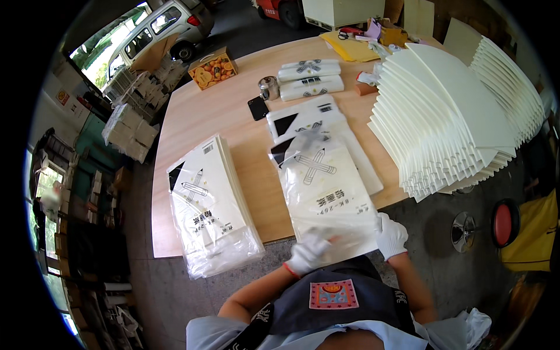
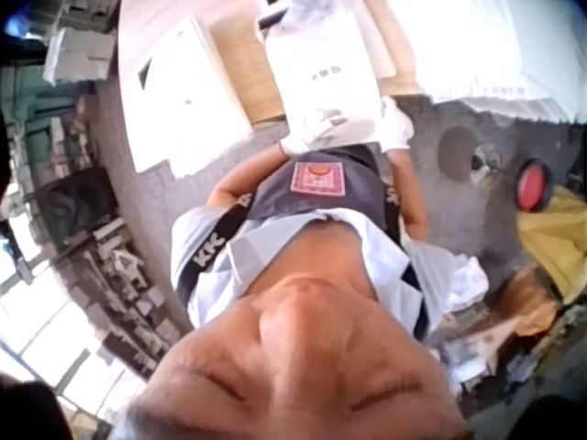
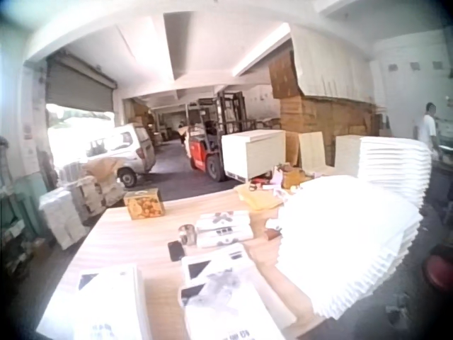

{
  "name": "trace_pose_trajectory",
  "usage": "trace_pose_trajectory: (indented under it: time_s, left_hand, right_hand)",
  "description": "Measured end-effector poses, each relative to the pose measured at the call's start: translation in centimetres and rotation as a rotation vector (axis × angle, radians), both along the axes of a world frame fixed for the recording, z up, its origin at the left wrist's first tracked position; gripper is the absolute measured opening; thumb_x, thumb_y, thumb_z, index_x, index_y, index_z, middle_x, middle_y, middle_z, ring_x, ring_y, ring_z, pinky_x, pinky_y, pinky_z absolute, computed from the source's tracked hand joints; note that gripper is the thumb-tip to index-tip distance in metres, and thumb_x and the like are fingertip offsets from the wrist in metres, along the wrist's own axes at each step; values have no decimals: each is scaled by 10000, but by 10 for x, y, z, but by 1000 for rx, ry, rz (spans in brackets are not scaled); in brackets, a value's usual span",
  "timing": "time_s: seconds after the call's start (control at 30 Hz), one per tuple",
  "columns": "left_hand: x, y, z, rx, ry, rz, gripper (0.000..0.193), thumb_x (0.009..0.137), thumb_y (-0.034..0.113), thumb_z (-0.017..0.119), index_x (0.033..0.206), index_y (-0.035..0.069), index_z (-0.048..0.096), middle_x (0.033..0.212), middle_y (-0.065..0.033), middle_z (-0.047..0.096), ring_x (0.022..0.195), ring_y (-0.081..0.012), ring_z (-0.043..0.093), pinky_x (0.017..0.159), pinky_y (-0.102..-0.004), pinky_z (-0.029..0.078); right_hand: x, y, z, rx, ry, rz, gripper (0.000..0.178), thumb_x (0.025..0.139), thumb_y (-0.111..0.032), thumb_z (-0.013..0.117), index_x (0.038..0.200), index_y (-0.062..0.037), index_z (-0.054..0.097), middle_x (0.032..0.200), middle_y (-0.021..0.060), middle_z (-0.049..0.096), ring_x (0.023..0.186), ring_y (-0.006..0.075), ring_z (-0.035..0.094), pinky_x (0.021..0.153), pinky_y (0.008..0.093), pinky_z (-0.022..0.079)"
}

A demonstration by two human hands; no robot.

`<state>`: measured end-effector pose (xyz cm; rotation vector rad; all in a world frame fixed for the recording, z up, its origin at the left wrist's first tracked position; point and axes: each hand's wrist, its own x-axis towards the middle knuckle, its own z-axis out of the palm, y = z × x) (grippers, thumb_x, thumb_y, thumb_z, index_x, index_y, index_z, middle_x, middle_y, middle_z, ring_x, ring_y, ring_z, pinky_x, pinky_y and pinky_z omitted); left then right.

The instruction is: The person repeatedly picks up stacks of white paper from a table and places them into clear plastic packaging bags. The person then seals the bags and stacks them on the table. The process is repeated continuously throughout the video.

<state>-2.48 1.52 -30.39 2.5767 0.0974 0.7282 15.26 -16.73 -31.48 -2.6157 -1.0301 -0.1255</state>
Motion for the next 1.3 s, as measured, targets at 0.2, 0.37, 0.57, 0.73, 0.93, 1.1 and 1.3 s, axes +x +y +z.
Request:
trace_pose_trajectory:
  time_s: [0.2, 0.37, 0.57, 0.73, 0.93, 1.1, 1.3]
  left_hand:
    - [-60, 25, -36, -360, 112, 653, 184, 678, 5, 651, 733, 56, 482, 697, -84, 519, 627, -242, 547, 559, -365, 437]
    - [-111, -7, 12, -678, 315, 254, 175, 714, 57, 677, 712, 45, 502, 669, -65, 496, 580, -184, 492, 536, -293, 415]
    - [-69, 1, 11, -574, 335, 268, 176, 706, 98, 682, 718, 57, 511, 623, -97, 508, 533, -223, 508, 506, -322, 425]
    - [-92, -3, -36, -401, 631, 452, 182, 713, 130, 629, 827, 83, 496, 727, -109, 592, 693, -309, 607, 586, -399, 469]
    - [-139, -4, -117, -1122, 286, 756, 266, 824, 264, 617, 984, 65, 541, 814, -73, 625, 759, -186, 614, 660, -317, 480]
    - [-62, 12, -105, -1275, 30, 762, 330, 911, 287, 552, 1038, -17, 564, 885, -42, 623, 795, -125, 563, 708, -256, 451]
    - [-50, 14, 81, -400, -216, 561, 127, 812, -9, 572, 734, 26, 479, 648, -99, 459, 540, -208, 461, 505, -307, 385]
  right_hand:
    - [-34, -23, 26, -229, 100, 186, 213, 850, -269, 478, 778, -84, 554, 573, 109, 588, 500, 297, 585, 514, 440, 458]
    - [-54, -59, 47, -511, 329, 502, 219, 812, -273, 495, 748, -83, 582, 638, 76, 624, 556, 261, 623, 544, 397, 510]
    - [-37, -26, 35, -215, 46, 759, 142, 762, -226, 543, 701, -111, 598, 659, 92, 618, 531, 254, 597, 467, 371, 469]
    - [0, -35, 35, -518, 185, 478, 315, 811, -258, 439, 688, -50, 641, 605, 157, 614, 573, 316, 620, 522, 449, 480]
    - [22, -75, -37, -238, 638, 240, 345, 890, -308, 399, 765, -85, 631, 824, 145, 658, 795, 342, 623, 713, 434, 474]
    - [35, -4, -106, 479, 1466, -73, 309, 921, -265, 520, 1117, -40, 602, 1013, 80, 640, 854, 155, 601, 796, 279, 464]
    - [-29, 62, -105, 439, 1996, 237, 369, 916, -184, 548, 1232, 2, 509, 1185, 55, 568, 1055, 143, 539, 905, 296, 435]
